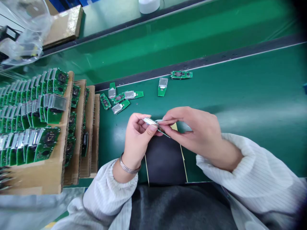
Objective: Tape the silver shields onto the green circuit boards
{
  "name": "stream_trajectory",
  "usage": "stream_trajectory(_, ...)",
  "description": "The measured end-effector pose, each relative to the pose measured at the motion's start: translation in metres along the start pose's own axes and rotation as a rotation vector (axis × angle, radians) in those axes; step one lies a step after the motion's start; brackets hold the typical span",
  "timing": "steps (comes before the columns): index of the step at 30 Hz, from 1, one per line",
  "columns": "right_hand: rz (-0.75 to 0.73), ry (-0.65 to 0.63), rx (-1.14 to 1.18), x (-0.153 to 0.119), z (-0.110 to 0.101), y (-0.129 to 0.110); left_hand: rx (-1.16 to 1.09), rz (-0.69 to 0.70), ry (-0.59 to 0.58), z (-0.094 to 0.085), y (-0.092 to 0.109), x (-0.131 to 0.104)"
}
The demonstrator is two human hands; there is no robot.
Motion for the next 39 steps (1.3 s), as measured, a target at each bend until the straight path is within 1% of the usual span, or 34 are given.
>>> stream_trajectory(3,-0.044,-0.036,-0.025,0.001,0.0,0.0,0.042,0.063,-0.017,0.001,0.002,-0.001)
stream_trajectory(6,-0.041,-0.052,0.005,0.002,0.001,0.002,0.057,0.057,-0.031,0.002,0.003,-0.001)
stream_trajectory(10,-0.018,-0.038,0.07,0.002,0.002,0.003,0.038,-0.025,-0.052,0.002,0.002,-0.002)
stream_trajectory(13,0.023,0.013,0.142,0.001,0.004,0.003,-0.023,-0.112,-0.071,0.002,0.001,-0.001)
stream_trajectory(16,0.081,0.063,0.331,0.0,0.006,0.008,-0.137,-0.214,-0.087,0.003,0.0,-0.002)
stream_trajectory(19,0.162,0.063,0.554,0.0,0.008,0.015,-0.217,-0.281,-0.11,0.006,0.0,-0.003)
stream_trajectory(21,0.18,0.061,0.592,0.0,0.008,0.018,-0.24,-0.293,-0.104,0.005,0.0,-0.003)
stream_trajectory(26,0.16,0.08,0.469,-0.003,0.007,0.017,-0.245,-0.24,-0.062,0.003,0.001,-0.002)
stream_trajectory(33,0.15,0.075,0.398,-0.002,0.006,0.011,-0.168,-0.183,-0.033,0.002,-0.001,-0.003)
stream_trajectory(36,0.144,0.059,0.301,0.0,0.004,0.007,-0.099,-0.118,-0.014,0.001,0.0,-0.003)
stream_trajectory(39,0.129,0.042,0.236,0.001,0.002,0.004,-0.006,0.012,0.011,0.001,0.002,-0.002)
Point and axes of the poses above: each hand's wrist, its own x-axis towards the middle knuckle, its own z-axis out of the palm, y = z × x, the point moved 4 cm from there along x, towards the middle knuckle, and after that the axes turned 12 degrees about x, right-handed, at the moved point
